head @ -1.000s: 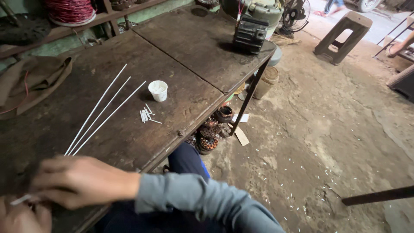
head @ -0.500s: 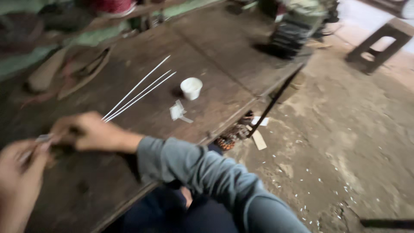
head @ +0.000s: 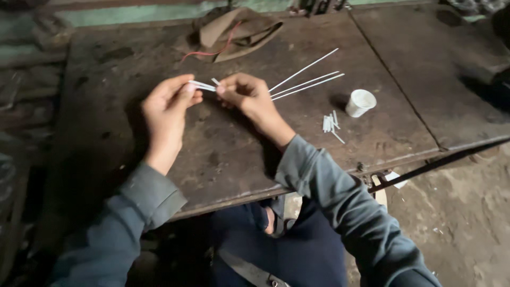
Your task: The person sorts small white rods on a workbench, picking them up and placing them into a small white cup. The person also gathers longer white rods and aligns them together.
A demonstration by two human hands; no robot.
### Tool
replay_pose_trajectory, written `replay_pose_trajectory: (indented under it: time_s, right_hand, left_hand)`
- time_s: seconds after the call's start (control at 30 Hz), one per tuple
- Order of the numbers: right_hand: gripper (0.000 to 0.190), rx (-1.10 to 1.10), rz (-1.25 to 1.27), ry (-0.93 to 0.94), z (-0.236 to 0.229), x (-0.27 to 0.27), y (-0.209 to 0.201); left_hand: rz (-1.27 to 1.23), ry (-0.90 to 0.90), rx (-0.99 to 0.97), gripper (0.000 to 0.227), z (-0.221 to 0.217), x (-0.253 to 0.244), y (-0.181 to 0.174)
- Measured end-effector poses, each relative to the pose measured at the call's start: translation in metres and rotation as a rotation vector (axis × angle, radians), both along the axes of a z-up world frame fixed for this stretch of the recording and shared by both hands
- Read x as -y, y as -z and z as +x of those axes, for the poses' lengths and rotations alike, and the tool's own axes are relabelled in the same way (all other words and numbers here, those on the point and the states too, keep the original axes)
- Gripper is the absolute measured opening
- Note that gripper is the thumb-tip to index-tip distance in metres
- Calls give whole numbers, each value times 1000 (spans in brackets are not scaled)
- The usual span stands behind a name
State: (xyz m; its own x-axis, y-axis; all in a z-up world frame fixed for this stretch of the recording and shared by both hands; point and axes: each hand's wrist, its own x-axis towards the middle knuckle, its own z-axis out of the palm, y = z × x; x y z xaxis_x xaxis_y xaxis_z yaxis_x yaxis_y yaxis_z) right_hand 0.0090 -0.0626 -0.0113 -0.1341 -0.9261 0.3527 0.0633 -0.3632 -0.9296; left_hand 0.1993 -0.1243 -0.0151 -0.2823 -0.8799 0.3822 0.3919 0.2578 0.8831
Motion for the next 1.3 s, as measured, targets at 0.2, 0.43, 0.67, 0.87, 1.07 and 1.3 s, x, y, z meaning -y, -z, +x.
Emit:
replay_pose_trajectory:
  time_s: [0.2,0.43,0.67,0.87,1.07,1.3]
  right_hand:
    - [14,14,-17,-56,-2,-10,-7]
    - [15,-30,-26,-78,1,-12,-11]
    - [15,-7,-33,-90,5,-13,-12]
    - [15,8,-53,-63,9,-14,-10]
    - [15,0,-47,-24,7,-12,-8]
    - [15,-115,-26,-33,9,-9,-6]
  left_hand:
    - [-156,24,85,16,-2,-8,-2]
    - [-181,91,120,20,-5,-19,-9]
    - [-23,135,-65,20,-9,-14,1]
    - [-3,120,-102,18,-14,-10,12]
    - [-71,53,-8,15,-16,-12,15]
    - [-56,9,-76,12,-12,-7,13]
